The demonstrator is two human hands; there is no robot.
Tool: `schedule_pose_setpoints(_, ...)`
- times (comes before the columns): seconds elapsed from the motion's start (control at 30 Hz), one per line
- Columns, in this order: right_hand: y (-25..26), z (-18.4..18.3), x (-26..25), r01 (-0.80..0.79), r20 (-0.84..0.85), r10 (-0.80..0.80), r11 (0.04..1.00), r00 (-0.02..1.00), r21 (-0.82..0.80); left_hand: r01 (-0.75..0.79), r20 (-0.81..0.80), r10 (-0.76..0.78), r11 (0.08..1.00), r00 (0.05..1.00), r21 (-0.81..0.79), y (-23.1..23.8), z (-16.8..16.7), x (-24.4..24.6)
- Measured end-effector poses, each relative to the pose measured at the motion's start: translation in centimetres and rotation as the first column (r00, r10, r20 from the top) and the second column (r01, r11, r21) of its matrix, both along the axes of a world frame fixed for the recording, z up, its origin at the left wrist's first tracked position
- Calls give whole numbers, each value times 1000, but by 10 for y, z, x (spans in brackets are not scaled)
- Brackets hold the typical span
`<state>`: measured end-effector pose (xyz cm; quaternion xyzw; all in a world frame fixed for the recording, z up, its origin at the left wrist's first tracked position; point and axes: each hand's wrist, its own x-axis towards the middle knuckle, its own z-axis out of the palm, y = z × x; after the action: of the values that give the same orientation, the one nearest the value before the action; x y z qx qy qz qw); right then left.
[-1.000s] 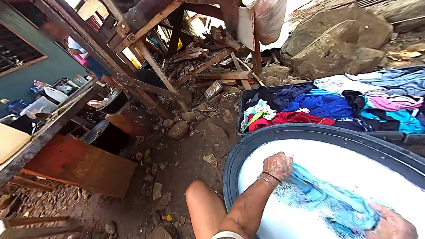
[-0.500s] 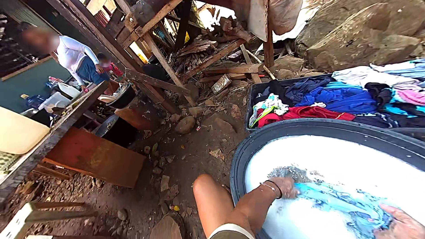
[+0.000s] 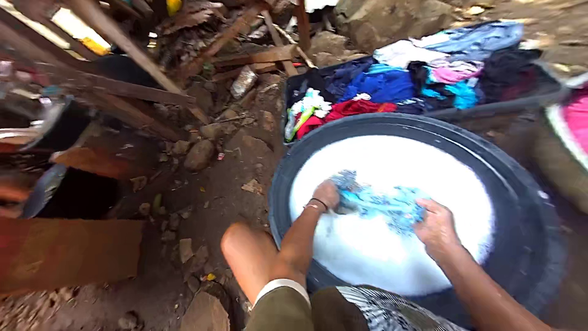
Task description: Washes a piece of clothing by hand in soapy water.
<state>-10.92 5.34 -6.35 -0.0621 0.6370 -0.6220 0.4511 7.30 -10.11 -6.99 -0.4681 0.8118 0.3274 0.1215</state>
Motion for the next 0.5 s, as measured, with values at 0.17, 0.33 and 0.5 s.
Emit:
schedule_pose_setpoints(0.17, 3, 3, 2, 41, 48, -46, 995, 998, 94, 53, -37, -55, 997, 998, -61, -7, -29, -4)
schedule_pose_setpoints(0.33, 4, 13, -2, -74, 31, 74, 997, 997, 9, -354, -438, 338, 934, 833, 47, -5, -9, 4)
schedule_pose_setpoints(0.5, 10, -6, -5, -107, 53, 98, 969, 994, 223, -90, -59, 89, 996, 994, -18, -5, -28, -5)
